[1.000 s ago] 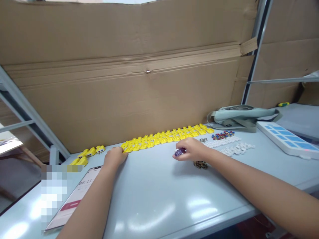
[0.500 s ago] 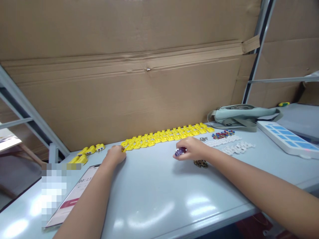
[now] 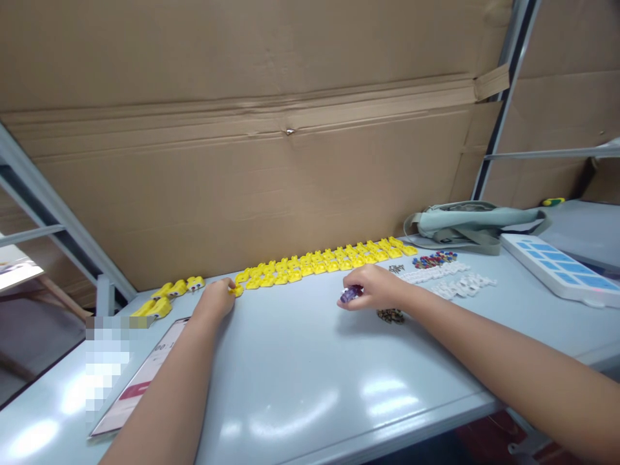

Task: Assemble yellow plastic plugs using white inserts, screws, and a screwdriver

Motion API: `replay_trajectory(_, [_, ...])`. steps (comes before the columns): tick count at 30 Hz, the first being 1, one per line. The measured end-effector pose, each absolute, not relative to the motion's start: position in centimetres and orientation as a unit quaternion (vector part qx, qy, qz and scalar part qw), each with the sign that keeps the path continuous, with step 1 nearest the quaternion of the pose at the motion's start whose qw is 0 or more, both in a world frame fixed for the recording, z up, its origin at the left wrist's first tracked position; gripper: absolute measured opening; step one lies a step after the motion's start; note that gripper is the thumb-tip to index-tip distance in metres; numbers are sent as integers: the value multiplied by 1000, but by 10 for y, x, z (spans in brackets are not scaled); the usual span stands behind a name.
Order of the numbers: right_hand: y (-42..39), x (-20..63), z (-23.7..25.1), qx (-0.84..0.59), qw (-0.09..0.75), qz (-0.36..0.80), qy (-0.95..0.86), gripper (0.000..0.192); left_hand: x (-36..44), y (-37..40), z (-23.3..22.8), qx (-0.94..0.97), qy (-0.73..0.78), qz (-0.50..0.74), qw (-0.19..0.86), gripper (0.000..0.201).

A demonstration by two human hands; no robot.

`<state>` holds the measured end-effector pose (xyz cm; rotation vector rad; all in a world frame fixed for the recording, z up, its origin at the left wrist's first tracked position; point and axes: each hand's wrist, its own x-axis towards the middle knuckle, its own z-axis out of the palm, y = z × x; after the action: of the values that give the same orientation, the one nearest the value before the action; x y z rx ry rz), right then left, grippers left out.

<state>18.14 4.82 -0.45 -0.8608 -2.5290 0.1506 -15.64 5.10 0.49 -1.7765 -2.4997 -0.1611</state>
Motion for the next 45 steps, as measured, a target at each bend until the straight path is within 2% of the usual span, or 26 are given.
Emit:
replay_trajectory(18, [48, 181, -4, -303, 228, 68, -923, 30, -153, 56, 1, -614, -785, -69, 39, 34])
replay_trajectory(24, [48, 181, -6, -257, 256, 73, -929, 30, -115, 41, 23, -614, -776, -127, 76, 42])
replay_trajectory(25, [48, 180, -7, -254, 260, 69, -929, 29, -101, 35, 28, -632, -754, -174, 44, 39])
replay_trajectory(27, [47, 179, -9, -253, 271, 61, -927, 27, -69, 20, 34, -661, -703, -238, -110, 34])
replay_trajectory(30, [43, 176, -8, -251, 291, 63, -921, 25, -28, -1, 31, -694, -560, -242, -383, 37])
replay_trajectory(32, [39, 174, -7, -255, 297, 73, -917, 25, -13, -7, 22, -690, -481, -250, -480, 33])
replay_trajectory(38, [41, 175, -10, -206, 312, 81, -924, 25, -13, 1, -4, -575, -413, -311, -634, 28])
replay_trajectory(45, [48, 181, -7, -105, 377, 97, -915, 22, -17, 4, -4, -504, -363, -376, -688, 24])
